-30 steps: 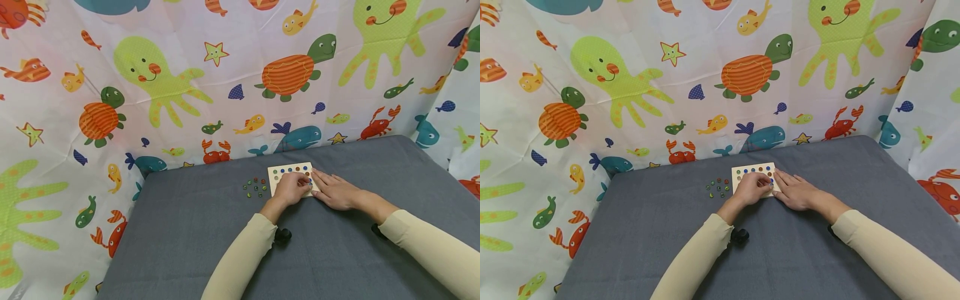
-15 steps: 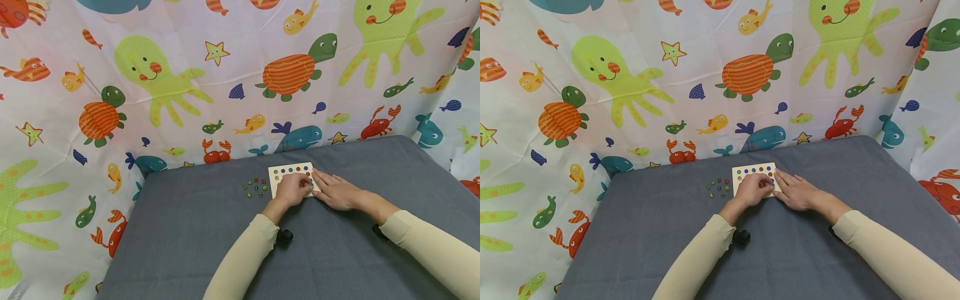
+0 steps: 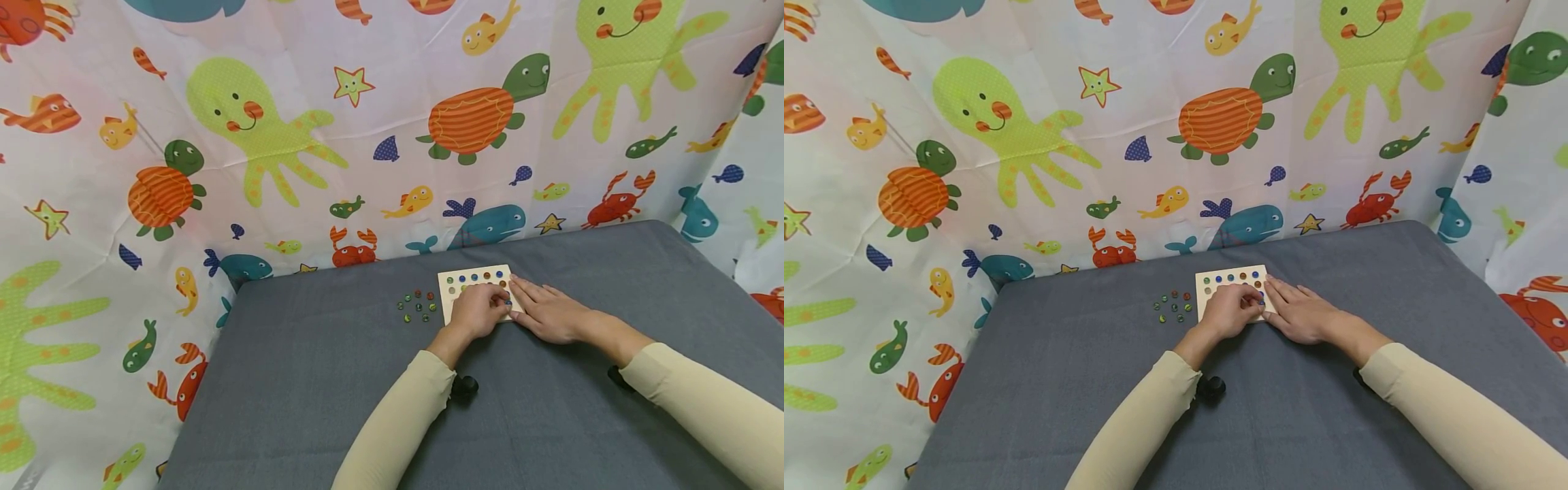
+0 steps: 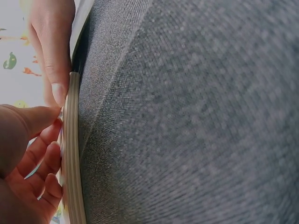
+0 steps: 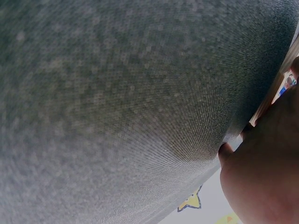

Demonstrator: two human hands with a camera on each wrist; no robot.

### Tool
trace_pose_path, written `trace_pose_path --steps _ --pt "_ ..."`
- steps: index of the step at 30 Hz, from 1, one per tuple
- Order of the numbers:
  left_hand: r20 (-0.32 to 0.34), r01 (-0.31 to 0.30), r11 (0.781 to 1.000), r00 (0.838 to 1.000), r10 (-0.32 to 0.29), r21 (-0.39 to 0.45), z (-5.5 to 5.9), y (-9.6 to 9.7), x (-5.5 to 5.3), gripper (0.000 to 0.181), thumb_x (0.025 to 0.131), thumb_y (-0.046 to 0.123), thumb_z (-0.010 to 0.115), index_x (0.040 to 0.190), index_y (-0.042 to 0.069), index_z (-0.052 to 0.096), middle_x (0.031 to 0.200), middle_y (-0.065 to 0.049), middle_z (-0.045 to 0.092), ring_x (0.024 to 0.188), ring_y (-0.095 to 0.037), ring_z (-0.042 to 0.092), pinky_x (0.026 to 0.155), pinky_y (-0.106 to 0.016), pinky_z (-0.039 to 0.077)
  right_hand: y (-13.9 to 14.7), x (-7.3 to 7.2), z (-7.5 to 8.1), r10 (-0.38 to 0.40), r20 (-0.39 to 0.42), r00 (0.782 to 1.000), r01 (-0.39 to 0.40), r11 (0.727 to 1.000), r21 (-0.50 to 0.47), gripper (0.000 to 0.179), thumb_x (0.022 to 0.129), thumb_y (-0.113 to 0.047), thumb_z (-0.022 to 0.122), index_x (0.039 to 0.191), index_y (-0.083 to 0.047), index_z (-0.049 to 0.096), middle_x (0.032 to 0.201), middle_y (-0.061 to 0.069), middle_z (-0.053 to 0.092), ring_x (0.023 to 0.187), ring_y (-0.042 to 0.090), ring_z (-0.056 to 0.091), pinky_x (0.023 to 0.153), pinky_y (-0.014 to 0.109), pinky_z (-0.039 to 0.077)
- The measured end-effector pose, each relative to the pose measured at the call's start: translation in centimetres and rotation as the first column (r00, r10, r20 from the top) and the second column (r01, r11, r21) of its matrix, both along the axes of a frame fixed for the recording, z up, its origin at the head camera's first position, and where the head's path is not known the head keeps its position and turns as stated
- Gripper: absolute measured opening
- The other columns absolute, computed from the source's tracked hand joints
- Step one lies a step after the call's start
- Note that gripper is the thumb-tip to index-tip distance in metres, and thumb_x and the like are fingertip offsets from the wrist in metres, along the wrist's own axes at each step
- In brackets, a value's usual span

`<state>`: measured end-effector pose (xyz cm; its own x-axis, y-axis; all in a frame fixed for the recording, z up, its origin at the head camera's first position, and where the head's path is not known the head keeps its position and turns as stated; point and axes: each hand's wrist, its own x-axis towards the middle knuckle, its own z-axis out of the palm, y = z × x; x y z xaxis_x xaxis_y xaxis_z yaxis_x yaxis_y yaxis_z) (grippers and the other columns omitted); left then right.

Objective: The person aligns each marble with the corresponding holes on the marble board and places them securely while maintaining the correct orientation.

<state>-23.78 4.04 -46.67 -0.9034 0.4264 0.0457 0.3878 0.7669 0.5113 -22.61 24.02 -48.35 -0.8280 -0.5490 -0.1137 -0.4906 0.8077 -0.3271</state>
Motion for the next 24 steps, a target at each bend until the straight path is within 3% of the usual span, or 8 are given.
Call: trace_pose_path --steps 14,24 --pt "0.028 0.04 0.999 0.999 -0.041 0.018 0.3 -0.5 0.1 0.022 0.098 0.025 0.071 0.12 0.022 0.076 0.097 0.013 0.072 0.084 0.002 0.062 0.073 -0.017 0.046 -0.2 0.1 0.5 0.003 -0.002 1.0 -0.003 1.0 -0.005 0.078 0.11 -0.054 0.031 0.16 0.004 0.02 0.168 0.023 0.014 0.153 0.043 0.021 0.116 0.068 0.019" --pt "0.054 0.057 0.997 0.997 -0.06 0.044 1.0 -1.1 0.2 0.019 0.1 0.024 0.069 0.117 0.019 0.075 0.094 0.012 0.07 0.076 0.003 0.058 0.069 -0.017 0.044 0.0 -0.2 0.2 0.001 0.01 1.0 -0.001 1.0 0.002 0.078 0.11 -0.053 0.034 0.161 0.003 0.019 0.169 0.022 0.013 0.153 0.042 0.02 0.116 0.068 0.018"
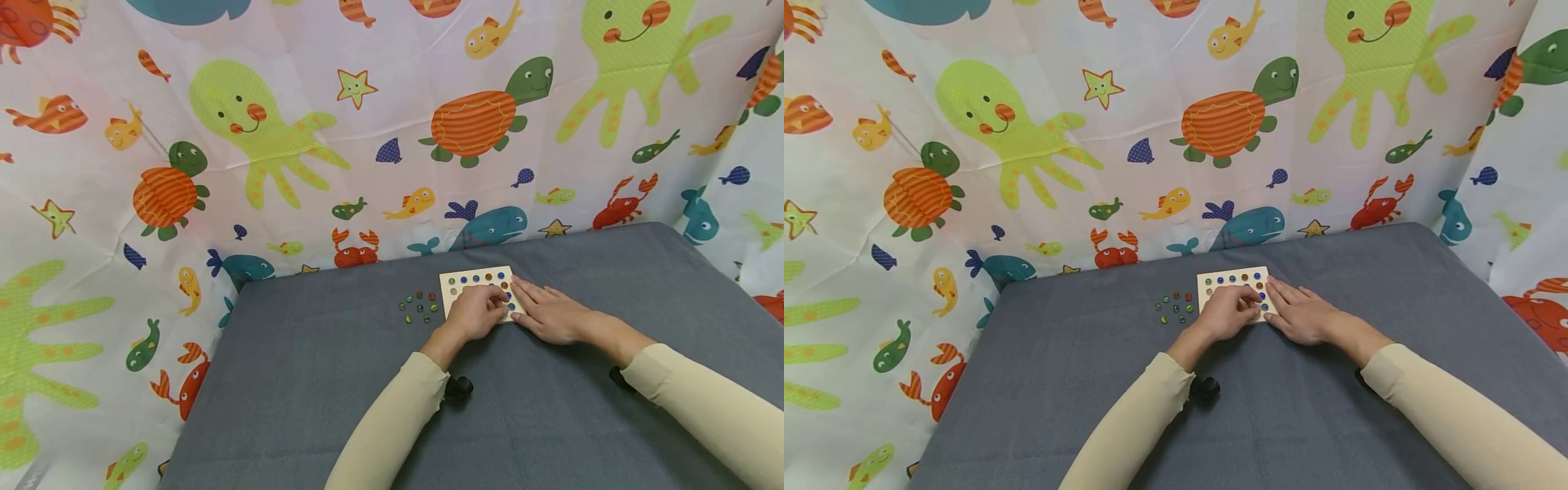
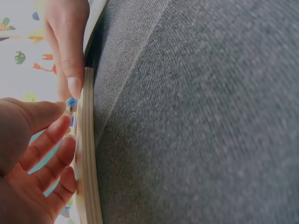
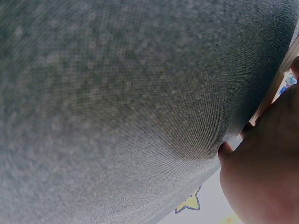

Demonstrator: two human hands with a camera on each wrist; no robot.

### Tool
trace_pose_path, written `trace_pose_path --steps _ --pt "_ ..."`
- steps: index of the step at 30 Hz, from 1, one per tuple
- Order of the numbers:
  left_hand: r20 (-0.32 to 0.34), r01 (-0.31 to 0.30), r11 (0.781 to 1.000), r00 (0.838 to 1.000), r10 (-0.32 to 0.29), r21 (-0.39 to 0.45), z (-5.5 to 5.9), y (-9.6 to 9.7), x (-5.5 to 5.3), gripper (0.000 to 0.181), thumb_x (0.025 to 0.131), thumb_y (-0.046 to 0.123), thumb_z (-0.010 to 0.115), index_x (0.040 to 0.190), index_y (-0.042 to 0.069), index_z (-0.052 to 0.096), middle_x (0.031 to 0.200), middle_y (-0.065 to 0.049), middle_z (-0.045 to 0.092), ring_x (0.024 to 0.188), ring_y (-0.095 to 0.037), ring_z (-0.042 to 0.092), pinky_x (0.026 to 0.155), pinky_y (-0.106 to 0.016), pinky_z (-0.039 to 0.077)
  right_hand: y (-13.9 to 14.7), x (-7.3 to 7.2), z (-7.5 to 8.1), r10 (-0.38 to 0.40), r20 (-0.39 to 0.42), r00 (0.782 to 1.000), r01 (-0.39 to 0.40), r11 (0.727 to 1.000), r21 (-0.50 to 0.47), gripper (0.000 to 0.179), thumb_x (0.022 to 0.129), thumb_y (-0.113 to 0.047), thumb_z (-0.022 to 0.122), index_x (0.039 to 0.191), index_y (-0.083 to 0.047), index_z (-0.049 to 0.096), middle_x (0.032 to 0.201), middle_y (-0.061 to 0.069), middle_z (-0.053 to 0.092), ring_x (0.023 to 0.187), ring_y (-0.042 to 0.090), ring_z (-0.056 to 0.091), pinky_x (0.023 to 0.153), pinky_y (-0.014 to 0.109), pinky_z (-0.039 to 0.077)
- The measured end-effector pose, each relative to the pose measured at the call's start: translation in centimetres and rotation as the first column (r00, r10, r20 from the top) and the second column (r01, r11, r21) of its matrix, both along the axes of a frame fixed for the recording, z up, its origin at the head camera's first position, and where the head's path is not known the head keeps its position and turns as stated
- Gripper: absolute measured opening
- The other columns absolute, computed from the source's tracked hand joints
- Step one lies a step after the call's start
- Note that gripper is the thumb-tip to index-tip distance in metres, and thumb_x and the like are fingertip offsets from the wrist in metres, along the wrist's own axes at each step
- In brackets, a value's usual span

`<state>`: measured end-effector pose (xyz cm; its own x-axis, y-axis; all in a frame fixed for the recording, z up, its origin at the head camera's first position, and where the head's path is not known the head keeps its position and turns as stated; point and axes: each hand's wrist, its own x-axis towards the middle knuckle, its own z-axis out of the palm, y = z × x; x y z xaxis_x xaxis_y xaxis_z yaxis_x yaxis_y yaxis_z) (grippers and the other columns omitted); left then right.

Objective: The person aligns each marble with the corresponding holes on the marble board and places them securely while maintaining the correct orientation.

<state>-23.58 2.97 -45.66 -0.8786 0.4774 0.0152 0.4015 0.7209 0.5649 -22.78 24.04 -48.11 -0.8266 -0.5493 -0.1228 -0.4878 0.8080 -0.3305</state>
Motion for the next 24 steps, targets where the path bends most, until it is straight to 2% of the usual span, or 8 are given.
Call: trace_pose_path --steps 9,16,24 --pt "-0.073 -0.002 1.0 0.997 0.004 0.03 0.1 -1.2 0.1 0.016 0.101 0.025 0.066 0.109 0.018 0.077 0.091 0.013 0.068 0.075 0.002 0.055 0.068 -0.016 0.042 0.1 -0.2 -0.5 -0.006 0.007 1.0 0.006 1.0 -0.002 0.08 0.108 -0.057 0.031 0.161 0.002 0.019 0.169 0.022 0.014 0.153 0.042 0.02 0.116 0.068 0.018" --pt "-0.062 -0.001 0.999 0.998 0.003 0.041 1.1 -2.3 0.5 0.017 0.101 0.023 0.065 0.111 0.016 0.077 0.096 0.01 0.071 0.074 -0.001 0.056 0.066 -0.017 0.043 -0.1 0.1 -0.3 -0.012 0.001 1.0 0.012 1.0 -0.008 0.077 0.109 -0.053 0.035 0.16 0.003 0.02 0.169 0.022 0.015 0.153 0.041 0.021 0.117 0.067 0.019" --pt "-0.087 -0.019 0.999 0.996 0.023 0.051 1.9 -3.4 0.7 0.017 0.101 0.022 0.066 0.111 0.015 0.077 0.096 0.008 0.071 0.075 -0.003 0.057 0.066 -0.018 0.044 -0.1 0.0 -0.4 -0.023 0.014 1.0 0.023 1.0 0.006 0.081 0.108 -0.058 0.031 0.161 0.002 0.018 0.169 0.022 0.013 0.154 0.041 0.018 0.117 0.068 0.017"
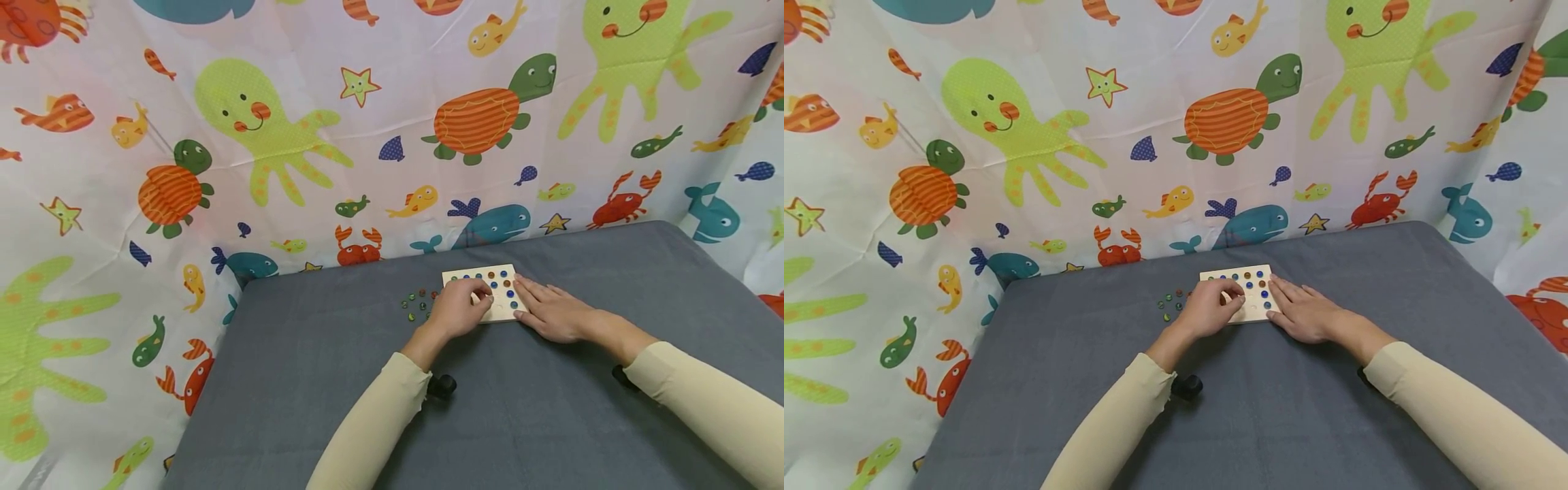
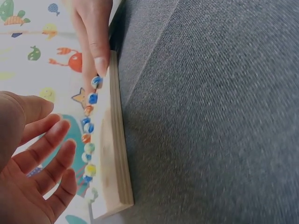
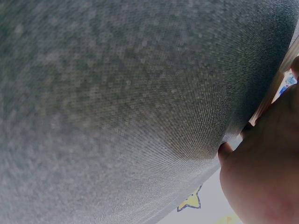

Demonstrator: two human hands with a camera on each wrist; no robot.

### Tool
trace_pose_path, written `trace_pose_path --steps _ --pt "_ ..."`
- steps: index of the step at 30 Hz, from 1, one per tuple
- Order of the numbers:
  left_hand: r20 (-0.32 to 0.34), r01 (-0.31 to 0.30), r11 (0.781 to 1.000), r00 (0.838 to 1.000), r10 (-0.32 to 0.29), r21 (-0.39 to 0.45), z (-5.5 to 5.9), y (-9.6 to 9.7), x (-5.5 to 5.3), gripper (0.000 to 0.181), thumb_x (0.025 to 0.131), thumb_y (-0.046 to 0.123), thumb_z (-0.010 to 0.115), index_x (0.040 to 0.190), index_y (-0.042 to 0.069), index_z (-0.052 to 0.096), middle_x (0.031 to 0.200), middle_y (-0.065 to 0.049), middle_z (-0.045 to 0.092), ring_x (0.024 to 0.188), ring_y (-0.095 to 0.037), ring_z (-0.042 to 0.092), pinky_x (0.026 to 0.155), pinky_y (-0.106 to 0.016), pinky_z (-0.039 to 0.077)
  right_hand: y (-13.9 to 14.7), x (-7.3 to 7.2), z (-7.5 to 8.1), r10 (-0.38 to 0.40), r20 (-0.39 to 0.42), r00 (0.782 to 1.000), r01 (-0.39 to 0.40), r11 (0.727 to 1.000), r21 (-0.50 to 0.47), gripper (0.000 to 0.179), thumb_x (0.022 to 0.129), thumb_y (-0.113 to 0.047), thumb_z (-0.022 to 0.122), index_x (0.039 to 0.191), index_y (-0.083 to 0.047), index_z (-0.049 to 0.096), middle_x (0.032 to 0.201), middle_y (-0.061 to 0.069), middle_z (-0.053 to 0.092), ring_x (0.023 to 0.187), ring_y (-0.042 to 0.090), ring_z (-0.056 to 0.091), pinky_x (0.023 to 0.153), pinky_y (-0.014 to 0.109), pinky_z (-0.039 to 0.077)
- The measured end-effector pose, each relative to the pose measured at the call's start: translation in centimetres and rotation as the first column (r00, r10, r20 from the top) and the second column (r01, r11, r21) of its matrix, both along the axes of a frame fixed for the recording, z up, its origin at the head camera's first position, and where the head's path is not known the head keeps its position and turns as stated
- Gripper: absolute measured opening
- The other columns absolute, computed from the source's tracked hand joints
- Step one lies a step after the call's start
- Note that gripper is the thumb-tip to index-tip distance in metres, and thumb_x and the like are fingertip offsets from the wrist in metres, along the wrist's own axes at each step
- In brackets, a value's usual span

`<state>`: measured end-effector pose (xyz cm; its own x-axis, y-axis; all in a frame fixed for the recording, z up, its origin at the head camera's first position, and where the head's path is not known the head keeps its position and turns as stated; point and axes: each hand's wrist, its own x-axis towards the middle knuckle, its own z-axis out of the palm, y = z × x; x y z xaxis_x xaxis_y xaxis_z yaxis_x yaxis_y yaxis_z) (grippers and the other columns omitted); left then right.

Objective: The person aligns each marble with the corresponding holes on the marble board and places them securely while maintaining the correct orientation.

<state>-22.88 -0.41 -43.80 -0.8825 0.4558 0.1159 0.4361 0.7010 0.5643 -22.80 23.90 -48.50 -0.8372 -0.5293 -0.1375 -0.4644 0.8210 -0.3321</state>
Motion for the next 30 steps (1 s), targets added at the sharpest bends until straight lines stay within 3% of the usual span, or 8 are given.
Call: trace_pose_path --steps 12,30 --pt "-0.025 0.007 1.0 1.0 -0.007 0.015 0.7 -2.3 0.5 0.016 0.1 0.019 0.066 0.11 0.011 0.076 0.097 0.005 0.071 0.073 -0.006 0.057 0.065 -0.022 0.045 -0.3 0.0 0.0 -0.006 0.009 1.0 0.006 1.0 0.0 0.077 0.109 -0.05 0.04 0.161 0.002 0.017 0.169 0.021 0.012 0.154 0.04 0.017 0.118 0.067 0.016" --pt "-0.043 -0.046 0.999 0.998 0.046 0.007 1.3 -5.8 1.2 0.02 0.098 0.021 0.068 0.114 0.012 0.075 0.096 0.006 0.07 0.069 -0.007 0.054 0.057 -0.025 0.043 0.1 0.2 0.1 0.0 0.018 1.0 0.001 1.0 -0.014 0.076 0.109 -0.049 0.04 0.162 0.001 0.016 0.17 0.019 0.01 0.155 0.04 0.015 0.118 0.066 0.014"
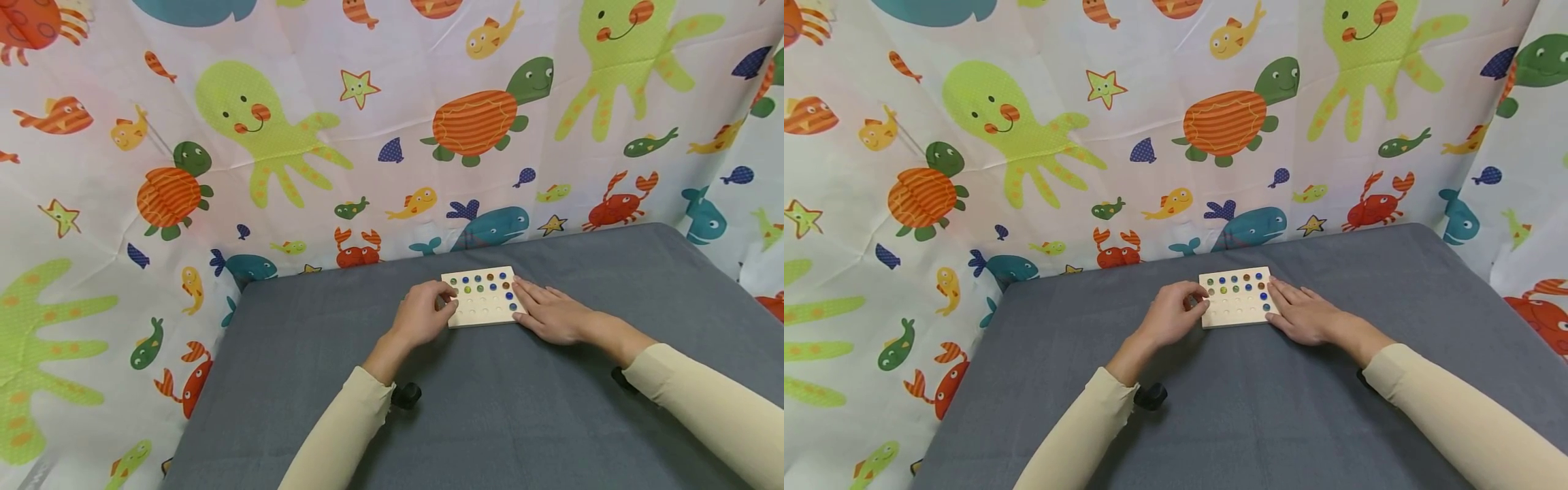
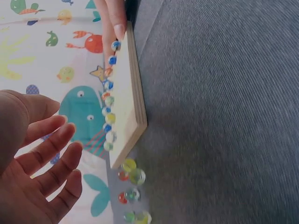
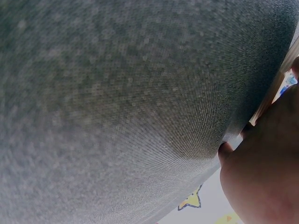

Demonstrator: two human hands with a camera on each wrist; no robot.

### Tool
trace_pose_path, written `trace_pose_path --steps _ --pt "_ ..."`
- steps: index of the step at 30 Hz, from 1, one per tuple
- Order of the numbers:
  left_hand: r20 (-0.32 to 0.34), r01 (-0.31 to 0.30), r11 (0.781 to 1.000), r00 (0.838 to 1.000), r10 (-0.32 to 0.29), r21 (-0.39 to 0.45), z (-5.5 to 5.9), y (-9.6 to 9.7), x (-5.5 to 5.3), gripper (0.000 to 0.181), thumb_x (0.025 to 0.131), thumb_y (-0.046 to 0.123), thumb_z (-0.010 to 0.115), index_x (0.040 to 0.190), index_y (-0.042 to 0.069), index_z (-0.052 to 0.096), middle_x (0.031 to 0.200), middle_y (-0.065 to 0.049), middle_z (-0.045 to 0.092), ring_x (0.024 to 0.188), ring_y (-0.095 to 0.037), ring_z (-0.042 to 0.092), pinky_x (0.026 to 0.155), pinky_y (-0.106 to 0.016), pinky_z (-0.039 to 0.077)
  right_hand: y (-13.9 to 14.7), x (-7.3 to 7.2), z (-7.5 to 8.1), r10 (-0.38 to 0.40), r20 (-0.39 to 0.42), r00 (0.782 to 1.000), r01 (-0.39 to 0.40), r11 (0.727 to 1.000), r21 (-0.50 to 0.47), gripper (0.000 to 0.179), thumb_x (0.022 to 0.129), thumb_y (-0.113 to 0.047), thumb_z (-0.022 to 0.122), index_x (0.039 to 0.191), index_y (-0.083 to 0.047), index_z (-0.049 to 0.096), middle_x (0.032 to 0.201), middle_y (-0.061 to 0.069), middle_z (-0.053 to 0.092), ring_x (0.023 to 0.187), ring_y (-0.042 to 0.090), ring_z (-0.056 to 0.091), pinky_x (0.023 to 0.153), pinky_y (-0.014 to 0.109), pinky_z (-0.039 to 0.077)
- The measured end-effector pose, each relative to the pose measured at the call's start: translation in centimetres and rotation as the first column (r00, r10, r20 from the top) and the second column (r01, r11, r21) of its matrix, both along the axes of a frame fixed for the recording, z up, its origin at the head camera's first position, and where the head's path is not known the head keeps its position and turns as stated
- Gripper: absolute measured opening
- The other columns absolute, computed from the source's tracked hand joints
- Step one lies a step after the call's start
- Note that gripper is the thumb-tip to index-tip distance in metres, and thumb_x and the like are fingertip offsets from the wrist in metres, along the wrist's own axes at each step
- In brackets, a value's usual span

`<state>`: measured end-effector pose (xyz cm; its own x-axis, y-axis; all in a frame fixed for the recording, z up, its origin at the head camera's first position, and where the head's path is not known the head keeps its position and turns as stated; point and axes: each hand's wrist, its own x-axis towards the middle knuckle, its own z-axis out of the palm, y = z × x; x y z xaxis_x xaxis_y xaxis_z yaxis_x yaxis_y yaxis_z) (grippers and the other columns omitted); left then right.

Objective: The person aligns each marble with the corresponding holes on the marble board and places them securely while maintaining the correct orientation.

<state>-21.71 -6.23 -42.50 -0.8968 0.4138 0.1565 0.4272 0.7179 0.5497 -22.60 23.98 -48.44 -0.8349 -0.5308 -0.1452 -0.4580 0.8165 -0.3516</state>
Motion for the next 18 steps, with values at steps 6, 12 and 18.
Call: trace_pose_path --steps 6,12,18 --pt "0.006 -0.029 1.0 1.0 0.029 -0.007 0.1 -1.1 0.1 0.02 0.098 0.023 0.068 0.114 0.012 0.076 0.097 0.007 0.07 0.072 -0.008 0.055 0.06 -0.025 0.044 0.1 -0.2 -0.1 0.002 -0.007 1.0 -0.002 1.0 0.009 0.076 0.109 -0.049 0.039 0.162 0.001 0.016 0.17 0.02 0.01 0.155 0.041 0.016 0.118 0.066 0.014" --pt "0.025 -0.045 0.999 0.999 0.045 -0.003 0.3 -2.3 0.2 0.02 0.098 0.024 0.069 0.113 0.012 0.075 0.098 0.005 0.068 0.073 -0.01 0.055 0.062 -0.027 0.045 0.0 -0.1 0.1 0.005 -0.007 1.0 -0.005 1.0 0.005 0.074 0.11 -0.046 0.04 0.162 0.002 0.016 0.17 0.021 0.011 0.154 0.041 0.016 0.118 0.067 0.015" --pt "0.033 -0.062 0.998 0.998 0.061 0.019 0.1 -3.4 0.4 0.019 0.099 0.023 0.069 0.112 0.011 0.075 0.098 0.005 0.068 0.07 -0.012 0.055 0.059 -0.029 0.046 0.0 -0.2 0.0 0.009 -0.013 1.0 -0.009 1.0 0.005 0.073 0.11 -0.045 0.04 0.161 0.002 0.016 0.169 0.021 0.011 0.154 0.041 0.016 0.118 0.067 0.016"
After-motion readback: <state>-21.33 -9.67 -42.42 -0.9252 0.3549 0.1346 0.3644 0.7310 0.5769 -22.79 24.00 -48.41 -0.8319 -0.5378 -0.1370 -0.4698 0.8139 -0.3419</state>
